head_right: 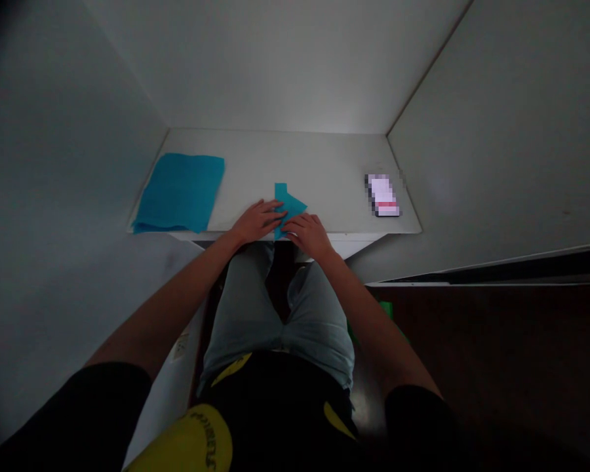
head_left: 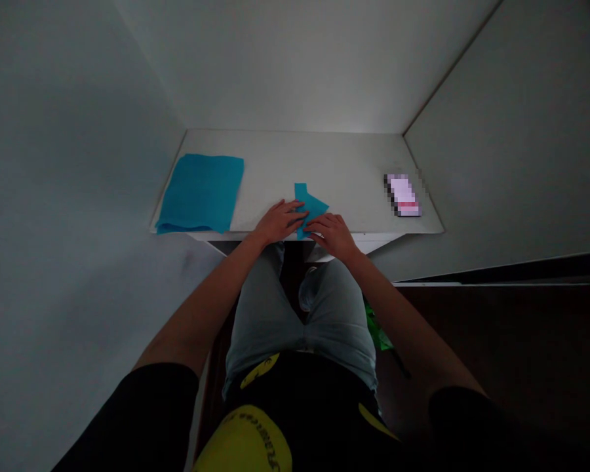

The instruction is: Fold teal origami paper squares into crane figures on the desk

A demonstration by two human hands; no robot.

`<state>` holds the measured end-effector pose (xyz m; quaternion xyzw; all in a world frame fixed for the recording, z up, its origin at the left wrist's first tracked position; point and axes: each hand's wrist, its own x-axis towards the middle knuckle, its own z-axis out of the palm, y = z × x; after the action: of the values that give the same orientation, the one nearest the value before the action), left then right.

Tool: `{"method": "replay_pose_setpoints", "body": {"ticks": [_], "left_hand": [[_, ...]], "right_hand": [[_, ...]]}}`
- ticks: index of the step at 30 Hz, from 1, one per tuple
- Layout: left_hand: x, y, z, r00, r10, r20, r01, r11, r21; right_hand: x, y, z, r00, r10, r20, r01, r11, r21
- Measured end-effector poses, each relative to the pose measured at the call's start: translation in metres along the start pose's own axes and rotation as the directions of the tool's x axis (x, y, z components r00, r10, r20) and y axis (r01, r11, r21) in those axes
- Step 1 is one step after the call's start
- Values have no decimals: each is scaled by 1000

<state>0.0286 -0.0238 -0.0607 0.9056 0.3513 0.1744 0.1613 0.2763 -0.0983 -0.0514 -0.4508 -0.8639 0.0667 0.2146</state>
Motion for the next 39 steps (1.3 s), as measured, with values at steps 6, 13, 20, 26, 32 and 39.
{"method": "replay_pose_setpoints", "body": {"ticks": [6,13,20,26,32,39], "left_hand": [[-4,-1,-5,998,39,40,-37,998,-45],[-13,2,-8,1000,-29,9,29,999,-18],[-18,3,-9,995,-75,-62,76,997,1],[-16,1,-5,980,-109,-168,103,994,-43],[-11,-1,-5,906,-302,-295,285,953,-102],[-7,5,-6,867,-403,-292,400,914,-75]], "right_hand": [[16,2,4,997,80,12,-80,995,63],[33,9,12,993,118,10,-118,991,65],[25,-5,9,984,179,-11,-179,976,-126],[22,-37,18,952,297,-79,-307,924,-229],[12,-64,37,957,272,-99,-288,930,-227],[-3,-37,14,990,111,86,-112,994,6]]}}
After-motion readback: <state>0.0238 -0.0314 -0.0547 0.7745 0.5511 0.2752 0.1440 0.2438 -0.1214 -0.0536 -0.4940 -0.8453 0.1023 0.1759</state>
